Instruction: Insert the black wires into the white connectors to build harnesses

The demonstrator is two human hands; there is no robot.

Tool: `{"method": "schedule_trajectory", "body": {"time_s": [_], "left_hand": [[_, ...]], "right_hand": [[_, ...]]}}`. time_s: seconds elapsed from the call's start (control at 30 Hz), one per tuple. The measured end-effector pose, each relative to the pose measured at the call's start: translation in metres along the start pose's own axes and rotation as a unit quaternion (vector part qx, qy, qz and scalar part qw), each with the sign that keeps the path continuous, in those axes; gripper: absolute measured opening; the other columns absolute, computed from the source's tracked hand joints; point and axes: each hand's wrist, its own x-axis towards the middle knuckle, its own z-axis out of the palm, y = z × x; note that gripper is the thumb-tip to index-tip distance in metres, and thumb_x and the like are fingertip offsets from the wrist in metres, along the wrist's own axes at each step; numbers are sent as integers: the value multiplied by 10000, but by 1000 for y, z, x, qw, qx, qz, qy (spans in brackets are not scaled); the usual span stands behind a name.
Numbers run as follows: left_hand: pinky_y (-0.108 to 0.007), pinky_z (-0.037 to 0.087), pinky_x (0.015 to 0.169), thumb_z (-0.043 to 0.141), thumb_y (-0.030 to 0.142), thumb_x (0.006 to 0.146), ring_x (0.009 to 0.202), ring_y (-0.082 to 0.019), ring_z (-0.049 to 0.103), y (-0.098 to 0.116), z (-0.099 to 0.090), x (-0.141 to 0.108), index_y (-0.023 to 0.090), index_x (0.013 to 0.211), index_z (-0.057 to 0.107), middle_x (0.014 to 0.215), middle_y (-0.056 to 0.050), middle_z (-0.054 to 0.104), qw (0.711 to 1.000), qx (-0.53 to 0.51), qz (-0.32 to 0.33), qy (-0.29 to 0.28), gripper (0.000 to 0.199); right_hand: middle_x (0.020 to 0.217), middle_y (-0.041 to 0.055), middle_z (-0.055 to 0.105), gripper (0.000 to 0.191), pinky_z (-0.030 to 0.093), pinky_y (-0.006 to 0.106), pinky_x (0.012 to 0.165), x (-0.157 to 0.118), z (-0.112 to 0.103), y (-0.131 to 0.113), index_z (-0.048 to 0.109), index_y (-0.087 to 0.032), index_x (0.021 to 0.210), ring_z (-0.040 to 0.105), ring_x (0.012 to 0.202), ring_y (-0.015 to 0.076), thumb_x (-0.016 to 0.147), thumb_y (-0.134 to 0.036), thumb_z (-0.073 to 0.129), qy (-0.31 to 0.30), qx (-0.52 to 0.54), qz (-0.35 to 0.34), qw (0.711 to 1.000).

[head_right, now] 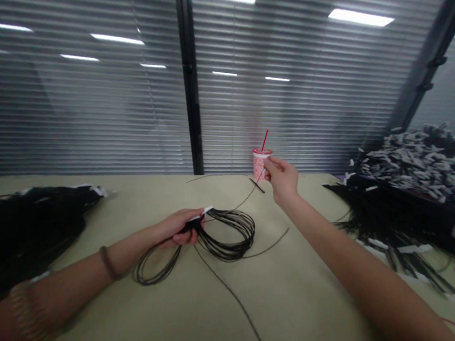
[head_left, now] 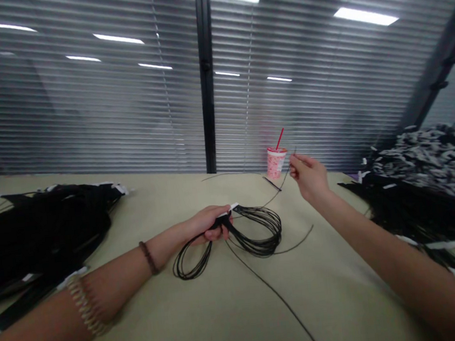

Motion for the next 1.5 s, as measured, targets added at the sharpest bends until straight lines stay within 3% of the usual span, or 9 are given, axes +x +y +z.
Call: {"method": "schedule_trajectory", "body": {"time_s": [0.13,0.2,0.27,0.5,0.63,0.73,0.9,1.13,1.5], "left_hand": [[-156,157,258,384,448,779,214,-39,267,2,1,-2,130,667,542,404,-58,567,1000,13,5,4,372],[-160,154,250,393,444,772,210,-46,274,3,1,-2,126,648,549,383,-54,553,1000,28,-1,6,375],[-165,157,243,415,433,759,206,-52,276,2,0,-1,125,626,553,365,-48,541,999,42,-2,10,364],[-180,169,235,453,475,719,195,-71,292,-10,-8,11,130,630,561,341,-20,510,998,48,1,37,373],[-185,175,236,464,526,696,198,-77,300,-11,-12,13,132,620,566,338,-21,508,998,61,6,28,415],[-185,176,241,480,535,678,203,-81,319,-9,-12,11,133,597,562,332,-21,502,997,78,8,28,418],[-182,152,231,477,559,669,188,-73,279,-6,-10,8,132,615,565,292,3,458,995,87,2,39,440],[-171,147,230,463,510,708,192,-68,272,0,-4,3,139,594,546,304,-7,474,996,76,-25,35,397],[-169,177,266,458,480,738,207,-56,257,3,0,-3,134,664,554,289,25,429,998,65,9,-3,367]], "right_hand": [[457,-37,472,163,280,180,368,-42,18,15,549,-137,608,385,379,49,672,-285,574,-155,-130,-24,979],[456,-32,475,159,287,189,384,-68,25,25,535,-146,590,400,387,62,685,-273,546,-261,-228,-27,937],[478,-27,482,155,288,191,420,-90,27,35,531,-150,567,404,427,67,694,-238,513,-315,-313,-88,892],[561,3,552,165,299,210,518,-111,21,48,543,-153,607,465,521,95,723,-172,428,-343,-459,-228,787],[575,11,582,175,294,237,575,-113,24,48,537,-159,607,485,534,105,737,-196,426,-362,-517,-276,725],[552,3,578,171,280,258,607,-115,27,49,515,-158,582,470,507,100,727,-219,448,-369,-542,-297,694],[585,12,593,166,264,275,641,-115,28,50,521,-154,611,484,535,108,732,-246,455,-369,-553,-305,682],[556,3,581,181,251,284,658,-116,26,48,513,-148,574,431,486,85,716,-248,463,-357,-542,-290,703],[526,2,549,201,261,275,665,-113,23,49,509,-149,561,425,494,84,740,-208,439,-378,-532,-280,704]]}}
